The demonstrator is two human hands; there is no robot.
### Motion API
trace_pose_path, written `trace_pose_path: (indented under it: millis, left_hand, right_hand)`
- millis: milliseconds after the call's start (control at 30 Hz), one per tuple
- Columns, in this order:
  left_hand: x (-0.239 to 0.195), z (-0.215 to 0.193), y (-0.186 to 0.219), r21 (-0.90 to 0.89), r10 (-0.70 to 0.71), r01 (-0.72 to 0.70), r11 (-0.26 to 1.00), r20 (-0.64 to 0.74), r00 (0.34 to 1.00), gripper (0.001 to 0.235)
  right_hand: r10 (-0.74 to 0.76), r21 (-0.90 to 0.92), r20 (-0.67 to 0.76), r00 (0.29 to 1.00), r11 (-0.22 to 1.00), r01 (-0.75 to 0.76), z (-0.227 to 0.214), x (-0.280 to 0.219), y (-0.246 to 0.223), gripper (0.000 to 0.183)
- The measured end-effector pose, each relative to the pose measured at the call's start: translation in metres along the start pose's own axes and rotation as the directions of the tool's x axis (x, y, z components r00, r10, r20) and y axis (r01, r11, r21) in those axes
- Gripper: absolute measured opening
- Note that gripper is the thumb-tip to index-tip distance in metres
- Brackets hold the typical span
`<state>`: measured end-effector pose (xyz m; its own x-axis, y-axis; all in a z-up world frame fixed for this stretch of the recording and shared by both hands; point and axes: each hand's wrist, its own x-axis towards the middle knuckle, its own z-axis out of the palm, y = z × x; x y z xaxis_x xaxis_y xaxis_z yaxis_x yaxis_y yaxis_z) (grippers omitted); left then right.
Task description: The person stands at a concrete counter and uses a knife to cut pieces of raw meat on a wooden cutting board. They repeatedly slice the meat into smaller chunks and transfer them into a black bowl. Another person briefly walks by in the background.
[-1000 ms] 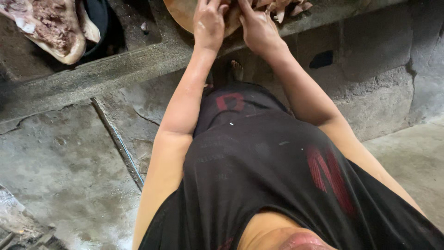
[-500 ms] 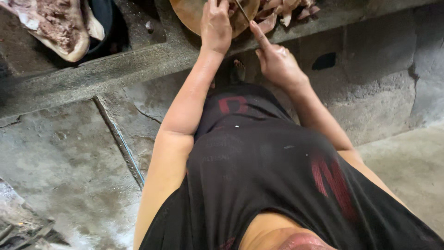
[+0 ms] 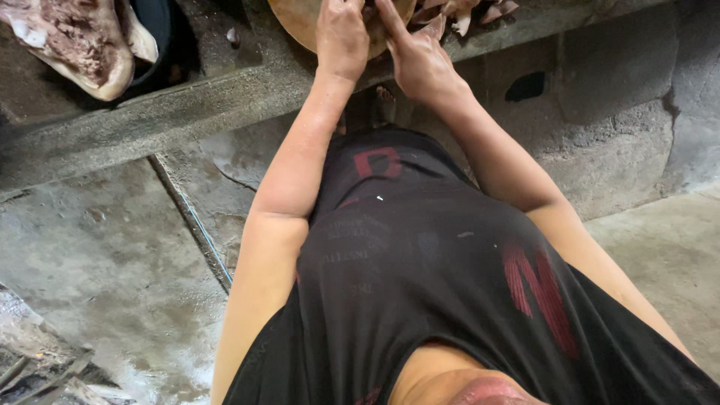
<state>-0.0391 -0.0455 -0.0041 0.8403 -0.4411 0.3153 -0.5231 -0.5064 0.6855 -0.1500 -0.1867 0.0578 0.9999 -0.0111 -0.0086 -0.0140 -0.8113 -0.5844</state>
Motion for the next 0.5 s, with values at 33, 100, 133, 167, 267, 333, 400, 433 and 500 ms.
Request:
trace_pose_path:
  millis: [33, 100, 133, 167, 267, 333, 400, 433, 500]
  left_hand:
    - [0.001, -0.001, -0.001, -0.009, -0.015, 0.016, 1.0, 0.023, 1.0, 0.023]
    - [0.006, -0.006, 0.002, -0.03, -0.038, 0.04, 0.999, 0.066, 0.997, 0.015]
    - [0.007, -0.009, 0.006, -0.034, -0.013, 0.014, 0.999, 0.027, 1.0, 0.015]
    - [0.006, -0.014, 0.011, -0.037, 0.012, -0.012, 0.999, -0.011, 1.0, 0.016]
    - [-0.001, -0.033, 0.023, -0.044, 0.009, -0.012, 0.999, -0.082, 0.997, 0.015]
    - [0.0, -0.041, 0.023, -0.051, -0.001, -0.004, 0.999, -0.09, 0.996, 0.011]
    - [-0.003, -0.042, 0.018, -0.061, -0.002, -0.002, 0.998, -0.065, 0.998, 0.007]
    - [-0.004, -0.039, 0.015, -0.041, -0.001, -0.001, 0.999, -0.052, 0.999, 0.007]
    - [-0.004, -0.028, 0.008, 0.0, 0.003, -0.003, 1.0, -0.02, 1.0, 0.008]
  right_hand:
    - [0.03, 0.027, 0.028, 0.999, 0.999, -0.031, 0.008, 0.006, 0.005, 0.066]
    - [0.056, 0.015, 0.039, 0.998, 0.998, -0.057, 0.017, 0.017, 0.014, 0.062]
    - [0.049, -0.018, 0.025, 0.998, 0.999, -0.049, 0.02, 0.023, 0.016, 0.06]
    - [0.042, -0.052, 0.012, 0.999, 0.998, -0.041, 0.021, 0.025, 0.017, 0.058]
    - [0.054, 0.097, 0.054, 0.997, 0.993, -0.059, 0.009, 0.013, 0.014, 0.059]
    - [0.026, 0.094, 0.039, 0.999, 0.995, -0.029, -0.005, -0.006, 0.001, 0.069]
    - [0.052, 0.06, 0.067, 0.996, 0.997, -0.057, -0.021, -0.026, -0.013, 0.075]
    - [0.094, 0.025, 0.096, 0.991, 0.995, -0.097, -0.029, -0.033, -0.019, 0.076]
    - [0.146, -0.007, 0.131, 0.981, 0.989, -0.147, -0.037, -0.046, -0.037, 0.076]
